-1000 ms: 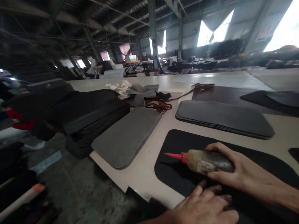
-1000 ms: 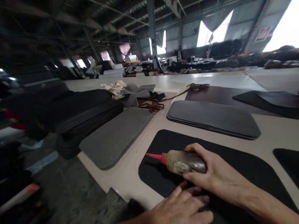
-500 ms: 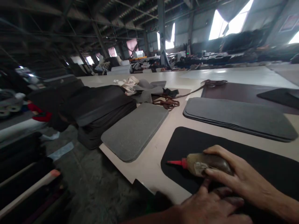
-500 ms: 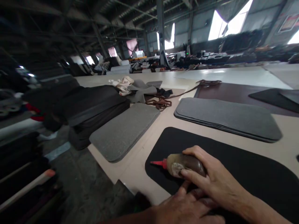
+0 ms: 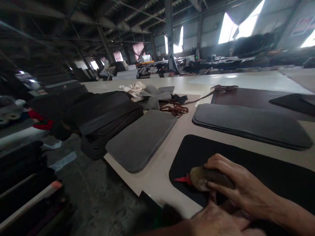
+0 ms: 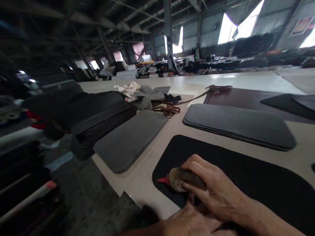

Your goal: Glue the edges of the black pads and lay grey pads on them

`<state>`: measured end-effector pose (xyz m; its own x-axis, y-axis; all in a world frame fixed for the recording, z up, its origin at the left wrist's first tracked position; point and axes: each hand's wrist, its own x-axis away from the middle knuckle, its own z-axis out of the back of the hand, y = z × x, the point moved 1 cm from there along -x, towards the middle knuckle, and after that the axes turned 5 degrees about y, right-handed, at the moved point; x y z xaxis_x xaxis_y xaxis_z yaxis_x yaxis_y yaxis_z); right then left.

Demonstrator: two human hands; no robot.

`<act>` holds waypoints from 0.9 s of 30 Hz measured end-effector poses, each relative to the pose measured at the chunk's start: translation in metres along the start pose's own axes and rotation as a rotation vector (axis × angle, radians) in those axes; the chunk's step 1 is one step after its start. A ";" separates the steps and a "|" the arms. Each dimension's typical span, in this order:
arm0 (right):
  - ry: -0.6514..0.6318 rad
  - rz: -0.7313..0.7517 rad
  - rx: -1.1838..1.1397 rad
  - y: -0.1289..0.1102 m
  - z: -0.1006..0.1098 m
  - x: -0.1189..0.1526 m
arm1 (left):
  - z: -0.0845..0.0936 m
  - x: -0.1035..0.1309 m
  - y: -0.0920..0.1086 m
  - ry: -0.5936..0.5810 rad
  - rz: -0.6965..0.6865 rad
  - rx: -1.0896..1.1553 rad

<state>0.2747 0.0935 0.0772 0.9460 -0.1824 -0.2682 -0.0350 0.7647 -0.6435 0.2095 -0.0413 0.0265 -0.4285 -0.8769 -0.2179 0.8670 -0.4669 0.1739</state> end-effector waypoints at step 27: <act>-0.052 0.069 0.314 0.004 0.037 -0.061 | -0.014 0.002 -0.004 0.071 -0.030 -0.082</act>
<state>0.2289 0.1308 0.1173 0.9602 -0.0979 -0.2617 -0.0062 0.9288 -0.3704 0.2088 -0.0402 0.0118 -0.4377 -0.8511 -0.2899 0.8733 -0.4791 0.0880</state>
